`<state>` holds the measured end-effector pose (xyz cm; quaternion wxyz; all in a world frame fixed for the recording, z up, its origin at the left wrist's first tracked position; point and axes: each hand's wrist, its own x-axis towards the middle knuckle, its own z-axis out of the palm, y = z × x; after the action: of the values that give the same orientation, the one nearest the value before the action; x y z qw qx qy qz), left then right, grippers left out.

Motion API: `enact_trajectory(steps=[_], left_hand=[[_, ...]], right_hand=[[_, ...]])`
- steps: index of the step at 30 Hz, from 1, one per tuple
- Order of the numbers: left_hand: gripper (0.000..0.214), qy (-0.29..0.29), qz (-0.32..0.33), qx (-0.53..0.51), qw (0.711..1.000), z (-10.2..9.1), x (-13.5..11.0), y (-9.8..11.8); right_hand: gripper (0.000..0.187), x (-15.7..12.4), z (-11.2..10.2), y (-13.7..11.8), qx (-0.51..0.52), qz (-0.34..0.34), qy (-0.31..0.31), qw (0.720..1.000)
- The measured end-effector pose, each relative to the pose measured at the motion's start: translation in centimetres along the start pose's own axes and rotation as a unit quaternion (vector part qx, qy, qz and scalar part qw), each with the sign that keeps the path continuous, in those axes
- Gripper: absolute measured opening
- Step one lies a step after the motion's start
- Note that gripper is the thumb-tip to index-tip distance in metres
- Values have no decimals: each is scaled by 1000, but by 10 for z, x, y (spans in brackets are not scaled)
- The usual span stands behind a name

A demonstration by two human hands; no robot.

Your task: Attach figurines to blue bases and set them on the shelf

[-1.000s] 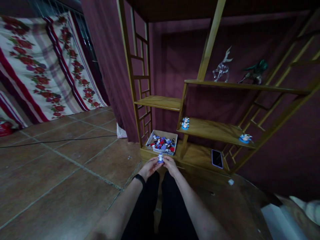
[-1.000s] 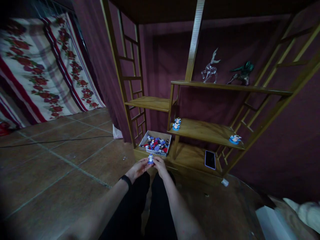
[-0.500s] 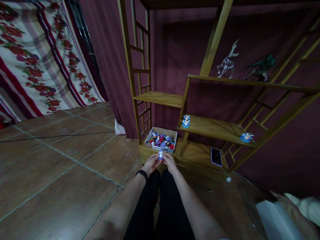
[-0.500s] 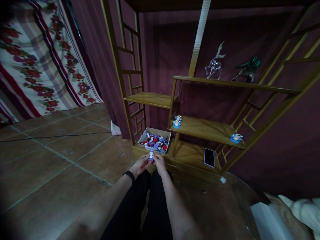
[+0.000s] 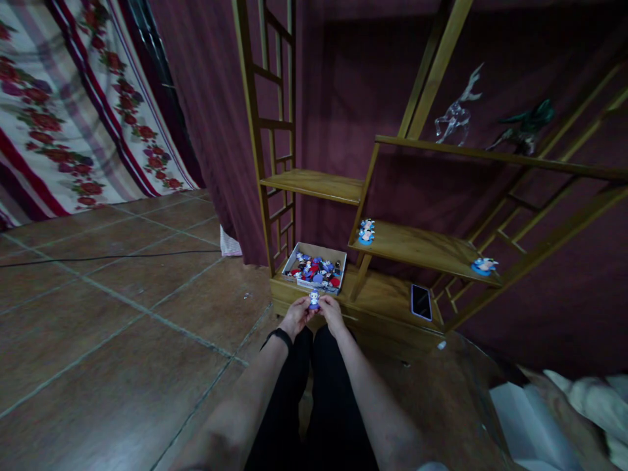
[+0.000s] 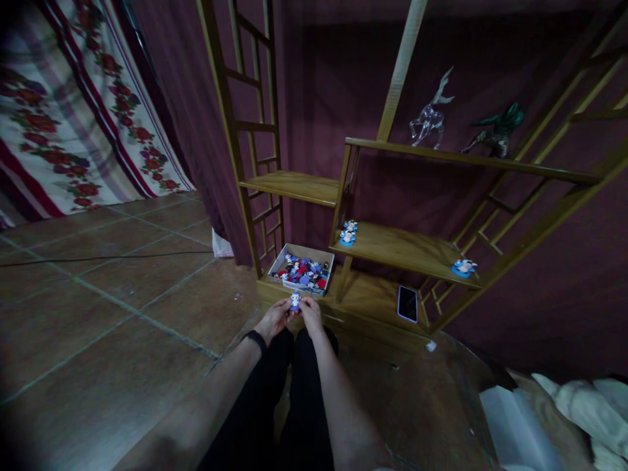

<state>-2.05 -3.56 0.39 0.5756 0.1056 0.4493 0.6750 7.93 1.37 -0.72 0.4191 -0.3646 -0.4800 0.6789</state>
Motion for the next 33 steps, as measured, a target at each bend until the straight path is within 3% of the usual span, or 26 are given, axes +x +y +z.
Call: enact_trajectory(steps=[18, 33], left_hand=[[11, -13, -4, -8, 1000, 0, 3, -1], [5, 10, 2, 0, 1000, -1, 6, -2]], right_hand=[[32, 5, -1, 2, 29, -5, 29, 999], [29, 5, -7, 4, -12, -5, -13, 1000]])
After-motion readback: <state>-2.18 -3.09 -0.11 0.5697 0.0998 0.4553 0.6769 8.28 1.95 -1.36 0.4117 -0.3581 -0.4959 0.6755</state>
